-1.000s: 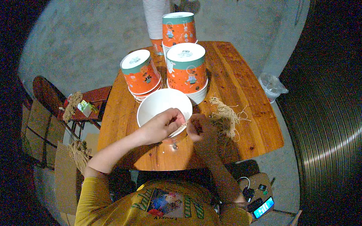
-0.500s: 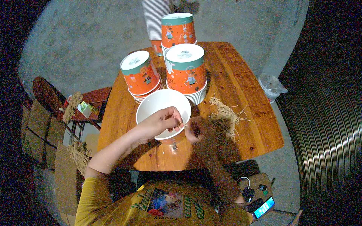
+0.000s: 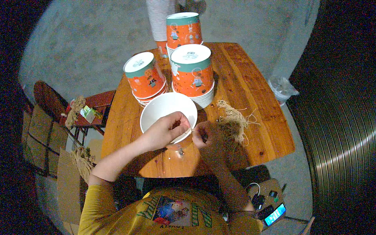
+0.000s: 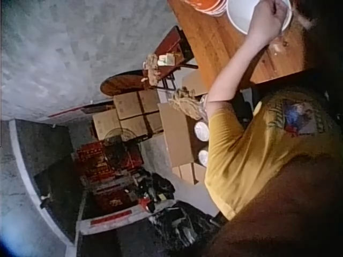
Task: Tying bundles of raffia or straw fibers with string and placing them into decorative paper cups for packaging.
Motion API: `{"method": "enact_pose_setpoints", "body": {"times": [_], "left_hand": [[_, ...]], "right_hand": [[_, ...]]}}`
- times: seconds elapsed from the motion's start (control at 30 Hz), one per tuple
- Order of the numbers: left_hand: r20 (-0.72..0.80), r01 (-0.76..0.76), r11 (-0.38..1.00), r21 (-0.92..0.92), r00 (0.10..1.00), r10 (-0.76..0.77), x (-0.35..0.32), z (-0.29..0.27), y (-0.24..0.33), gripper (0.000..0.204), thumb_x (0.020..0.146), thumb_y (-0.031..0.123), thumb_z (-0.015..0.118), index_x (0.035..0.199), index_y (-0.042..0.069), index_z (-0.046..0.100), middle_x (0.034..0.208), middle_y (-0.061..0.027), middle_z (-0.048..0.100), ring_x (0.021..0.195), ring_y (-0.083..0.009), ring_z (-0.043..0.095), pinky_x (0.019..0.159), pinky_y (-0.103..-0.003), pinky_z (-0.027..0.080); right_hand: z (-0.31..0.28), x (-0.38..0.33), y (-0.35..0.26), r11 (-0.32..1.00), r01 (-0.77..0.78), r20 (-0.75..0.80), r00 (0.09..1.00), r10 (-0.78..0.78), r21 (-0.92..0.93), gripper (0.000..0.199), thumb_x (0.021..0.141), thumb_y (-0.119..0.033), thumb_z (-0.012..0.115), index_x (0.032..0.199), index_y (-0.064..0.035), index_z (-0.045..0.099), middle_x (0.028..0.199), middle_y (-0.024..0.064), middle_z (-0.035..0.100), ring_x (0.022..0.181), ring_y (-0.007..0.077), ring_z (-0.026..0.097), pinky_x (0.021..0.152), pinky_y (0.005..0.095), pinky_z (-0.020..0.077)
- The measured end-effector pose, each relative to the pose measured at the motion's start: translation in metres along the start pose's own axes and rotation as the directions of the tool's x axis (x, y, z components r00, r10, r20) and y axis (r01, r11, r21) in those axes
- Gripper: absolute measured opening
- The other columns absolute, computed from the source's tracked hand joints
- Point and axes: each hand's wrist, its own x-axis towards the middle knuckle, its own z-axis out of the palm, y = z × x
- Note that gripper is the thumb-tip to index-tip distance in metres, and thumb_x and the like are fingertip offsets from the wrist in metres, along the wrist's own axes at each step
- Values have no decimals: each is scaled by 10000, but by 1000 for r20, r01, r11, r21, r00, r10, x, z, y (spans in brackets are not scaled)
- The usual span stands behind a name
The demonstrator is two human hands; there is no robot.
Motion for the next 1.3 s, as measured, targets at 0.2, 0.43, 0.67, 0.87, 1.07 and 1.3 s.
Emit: {"method": "enact_pose_setpoints", "body": {"times": [0.2, 0.43, 0.67, 0.87, 1.07, 1.3], "left_hand": [[-23, -19, 999, 27, 1000, 20, 4, 5, -5, 143, 923, 169, 535, 885, 32, 536, 740, -23, 508, 711, -103, 469, 662, -262, 427], [-14, 76, 993, -95, 997, -77, -5, -5, -1, 84, 929, 147, 524, 869, 91, 501, 787, 54, 448, 715, -39, 402, 628, -192, 330], [-30, -19, 996, -83, 999, 16, 3, 9, 0, 105, 930, 134, 528, 868, 58, 491, 795, 28, 444, 743, -67, 394, 691, -202, 326], [-128, -30, 998, -58, 992, 22, -6, 7, -17, 95, 936, 106, 498, 878, 35, 473, 844, 2, 444, 804, -90, 414, 751, -220, 339], [-139, -159, 977, 143, 974, 179, -11, 11, -8, 115, 951, 123, 475, 912, 16, 462, 882, -20, 449, 830, -111, 422, 771, -228, 347], [-194, -119, 942, 313, 963, 186, -28, 7, -3, 117, 908, 84, 531, 988, 16, 478, 887, -40, 494, 811, -141, 468, 742, -267, 396]], "right_hand": [[7, -8, 27, 930, 87, 28, 994, -104, 358, 158, 837, 40, 521, 964, -54, 510, 819, -28, 509, 733, 41, 485, 637, 183, 391], [21, 3, 12, 807, 256, -152, 967, -207, 532, 81, 818, 11, 509, 834, -49, 458, 700, -6, 438, 647, 52, 425, 543, 228, 345], [0, -12, -4, 977, 192, -43, 981, -189, 89, 217, 808, -162, 618, 980, -85, 509, 744, 124, 597, 614, 285, 598, 532, 391, 448], [6, -5, -1, 963, 255, -61, 963, -261, -88, 158, 814, -163, 598, 909, -68, 515, 678, 134, 615, 585, 319, 621, 518, 416, 480], [1, -13, -15, 911, 275, -55, 951, -306, -308, 121, 812, -143, 589, 872, -80, 506, 596, 131, 575, 535, 313, 607, 473, 437, 475], [16, -8, -3, 916, 326, -46, 937, -345, -234, 148, 830, -205, 588, 904, -95, 521, 654, 117, 577, 607, 314, 610, 537, 456, 485]]}}
